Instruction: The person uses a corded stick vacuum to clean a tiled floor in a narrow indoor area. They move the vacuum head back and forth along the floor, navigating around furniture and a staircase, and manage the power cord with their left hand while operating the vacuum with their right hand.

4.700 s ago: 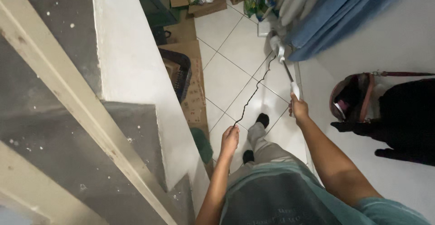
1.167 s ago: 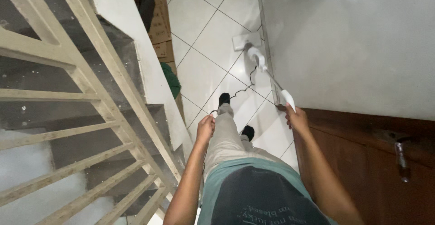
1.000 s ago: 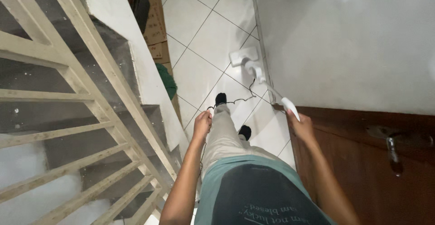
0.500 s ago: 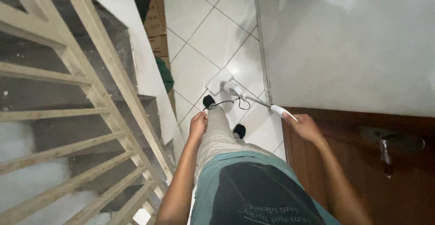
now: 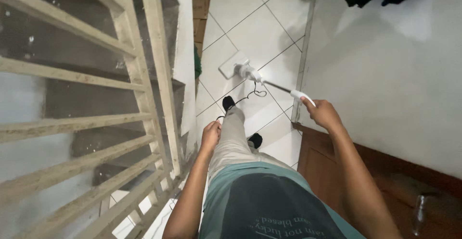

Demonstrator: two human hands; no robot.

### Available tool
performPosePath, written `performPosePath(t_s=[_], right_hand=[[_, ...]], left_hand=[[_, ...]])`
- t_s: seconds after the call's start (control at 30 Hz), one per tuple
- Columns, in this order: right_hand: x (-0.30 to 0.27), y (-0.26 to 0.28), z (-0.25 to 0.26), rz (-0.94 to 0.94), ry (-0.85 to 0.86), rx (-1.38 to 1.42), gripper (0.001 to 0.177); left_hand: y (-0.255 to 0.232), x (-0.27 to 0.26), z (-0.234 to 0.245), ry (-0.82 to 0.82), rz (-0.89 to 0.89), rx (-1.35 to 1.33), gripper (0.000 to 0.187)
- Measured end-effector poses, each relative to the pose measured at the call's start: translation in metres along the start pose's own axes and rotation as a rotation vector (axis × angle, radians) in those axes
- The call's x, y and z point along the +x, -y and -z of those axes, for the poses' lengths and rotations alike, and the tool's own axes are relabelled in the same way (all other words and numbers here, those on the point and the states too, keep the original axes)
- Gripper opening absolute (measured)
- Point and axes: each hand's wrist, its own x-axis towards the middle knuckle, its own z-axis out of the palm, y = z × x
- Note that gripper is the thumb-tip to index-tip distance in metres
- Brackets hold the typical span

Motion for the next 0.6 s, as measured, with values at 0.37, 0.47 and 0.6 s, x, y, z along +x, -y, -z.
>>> performPosePath(t_s=[0.37,0.47,0.6], right_hand=[[0.051,0.014,-0.083,0.151,-0.023,0.132,0.077],[0.034,0.011,-0.091,0.174,-0.003,0.122,0.078],[-0.008,0.013,-0.069,0.088,0.084,0.291,0.065]], left_hand=[[0.013,-0.009,0.013,-0.075,-0.061,-0.043,0.035],[0.020,-0.010,0.015,-0.066,-0.092,-0.117,0.034],[0.017,-0.019,0.015,-0.098,-0.052,-0.117,0.032]])
